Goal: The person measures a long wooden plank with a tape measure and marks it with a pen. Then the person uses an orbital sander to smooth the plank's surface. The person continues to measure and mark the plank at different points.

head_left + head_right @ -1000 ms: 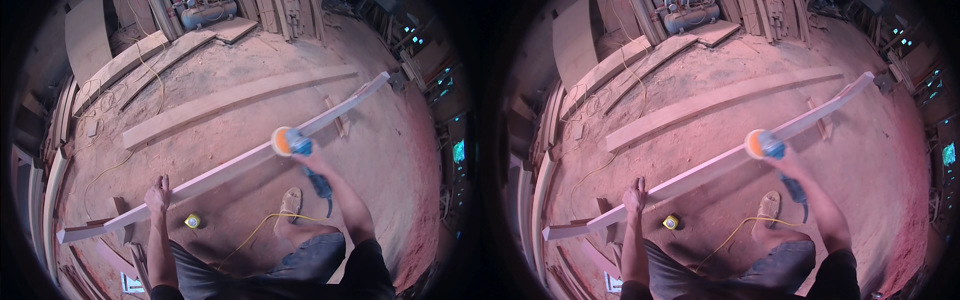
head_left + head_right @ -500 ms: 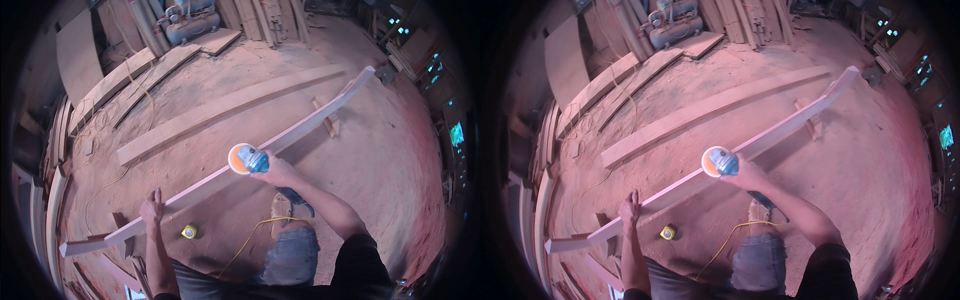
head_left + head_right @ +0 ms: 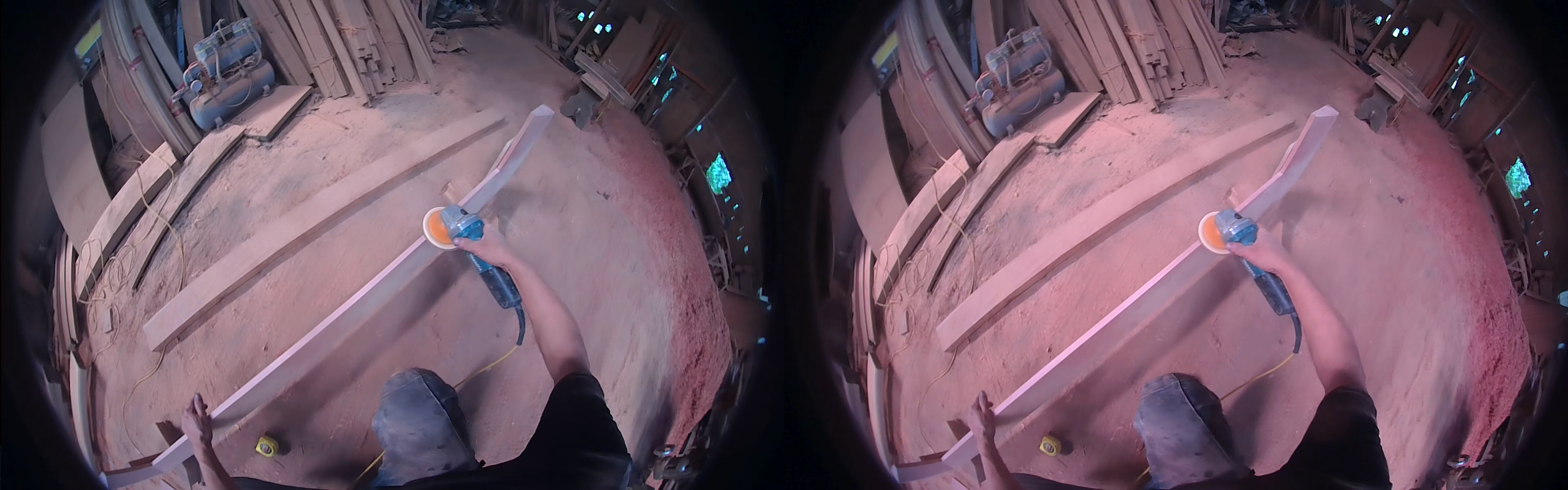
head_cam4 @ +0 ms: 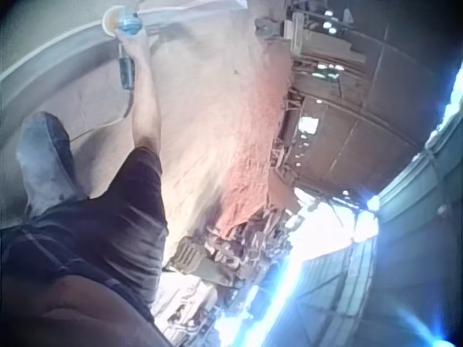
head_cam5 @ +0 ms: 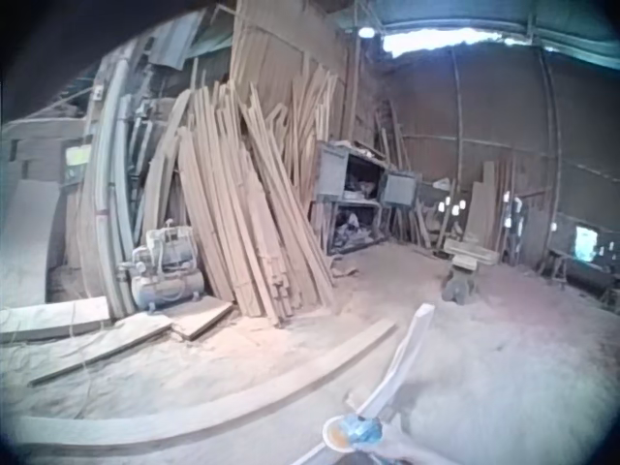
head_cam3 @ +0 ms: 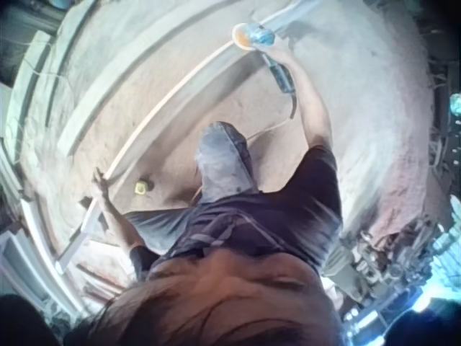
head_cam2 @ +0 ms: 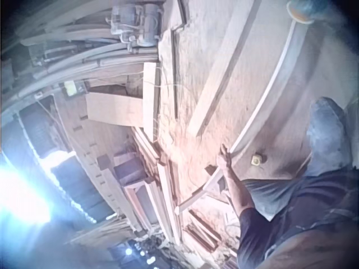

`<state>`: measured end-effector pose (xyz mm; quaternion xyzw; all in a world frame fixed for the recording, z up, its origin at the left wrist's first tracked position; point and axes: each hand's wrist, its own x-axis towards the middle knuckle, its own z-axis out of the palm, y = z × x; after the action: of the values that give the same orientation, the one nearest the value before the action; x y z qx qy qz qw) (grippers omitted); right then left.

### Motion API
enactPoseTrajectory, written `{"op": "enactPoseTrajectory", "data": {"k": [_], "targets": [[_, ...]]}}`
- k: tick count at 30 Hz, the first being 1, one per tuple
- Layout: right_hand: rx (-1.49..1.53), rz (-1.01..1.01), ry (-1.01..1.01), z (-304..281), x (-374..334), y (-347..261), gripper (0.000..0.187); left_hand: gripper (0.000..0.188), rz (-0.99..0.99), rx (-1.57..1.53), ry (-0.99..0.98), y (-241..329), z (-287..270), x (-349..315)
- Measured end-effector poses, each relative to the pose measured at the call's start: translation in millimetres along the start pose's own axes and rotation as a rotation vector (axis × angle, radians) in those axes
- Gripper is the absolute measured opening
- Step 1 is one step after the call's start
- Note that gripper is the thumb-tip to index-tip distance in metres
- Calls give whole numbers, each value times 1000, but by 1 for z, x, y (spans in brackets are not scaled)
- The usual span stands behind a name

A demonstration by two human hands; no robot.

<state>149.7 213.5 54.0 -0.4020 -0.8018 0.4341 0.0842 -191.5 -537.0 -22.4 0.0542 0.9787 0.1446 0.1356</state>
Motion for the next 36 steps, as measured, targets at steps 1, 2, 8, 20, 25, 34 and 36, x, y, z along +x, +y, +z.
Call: {"op": "enactPoseTrajectory", "data": {"k": [1, 2, 8, 20, 25, 34, 36], "targets": [[9, 39, 29, -12, 14, 12, 78, 60, -22, 1, -1, 0, 0, 0], [26, 71, 55, -26, 25, 24, 77, 60, -1, 33, 4, 1, 1, 0], [29, 109, 222, -88, 79, 75, 65, 60, -12, 14, 45, 3, 3, -1], [-127, 119, 71, -69, 41, 9, 92, 70, 10, 221, -62, -25, 7, 12], [-317, 130, -232, -20, -6, -37, 104, 79, -76, 272, -116, -30, 6, 14], [-139, 160, 71, -82, 47, 32, 97, 75, -61, 180, -186, -20, -3, 15], [-46, 258, 171, -101, 65, 50, 90, 73, -74, 164, -191, -20, -3, 14]]}}
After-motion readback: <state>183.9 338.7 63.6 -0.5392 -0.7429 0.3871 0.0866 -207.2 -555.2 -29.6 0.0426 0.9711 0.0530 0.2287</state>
